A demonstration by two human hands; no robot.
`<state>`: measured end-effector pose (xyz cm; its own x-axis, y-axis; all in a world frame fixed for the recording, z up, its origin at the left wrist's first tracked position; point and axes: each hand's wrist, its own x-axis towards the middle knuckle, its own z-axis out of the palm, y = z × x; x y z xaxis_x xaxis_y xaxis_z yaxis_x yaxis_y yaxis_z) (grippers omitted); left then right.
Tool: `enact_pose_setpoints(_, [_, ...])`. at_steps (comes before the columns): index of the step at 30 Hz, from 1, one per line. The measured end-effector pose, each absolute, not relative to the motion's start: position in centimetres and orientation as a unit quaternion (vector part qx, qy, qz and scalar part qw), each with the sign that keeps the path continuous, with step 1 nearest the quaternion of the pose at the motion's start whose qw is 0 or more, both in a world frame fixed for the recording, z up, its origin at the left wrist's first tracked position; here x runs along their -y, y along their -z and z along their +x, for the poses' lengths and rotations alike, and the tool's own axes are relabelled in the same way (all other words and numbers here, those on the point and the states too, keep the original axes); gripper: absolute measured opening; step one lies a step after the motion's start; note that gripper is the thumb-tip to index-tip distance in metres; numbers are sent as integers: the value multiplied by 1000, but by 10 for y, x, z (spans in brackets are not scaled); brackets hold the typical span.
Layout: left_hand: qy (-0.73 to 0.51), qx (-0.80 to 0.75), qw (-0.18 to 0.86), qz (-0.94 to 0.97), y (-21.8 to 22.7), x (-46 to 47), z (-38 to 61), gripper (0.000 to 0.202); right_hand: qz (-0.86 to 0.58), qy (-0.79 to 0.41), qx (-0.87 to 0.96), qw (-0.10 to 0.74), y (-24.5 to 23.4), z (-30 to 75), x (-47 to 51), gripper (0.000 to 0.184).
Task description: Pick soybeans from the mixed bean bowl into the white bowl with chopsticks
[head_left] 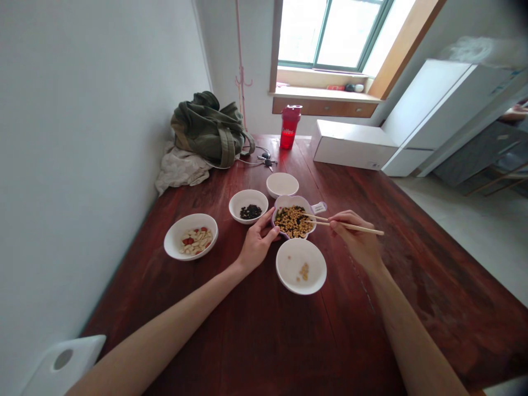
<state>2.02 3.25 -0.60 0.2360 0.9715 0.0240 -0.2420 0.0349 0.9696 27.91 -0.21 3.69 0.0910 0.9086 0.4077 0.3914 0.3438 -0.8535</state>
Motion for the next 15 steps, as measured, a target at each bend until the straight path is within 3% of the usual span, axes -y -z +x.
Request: enact_pose_setpoints(15, [-501, -360, 624, 480, 6, -32, 20, 69, -558, -187, 576, 568, -37, 287, 4, 28])
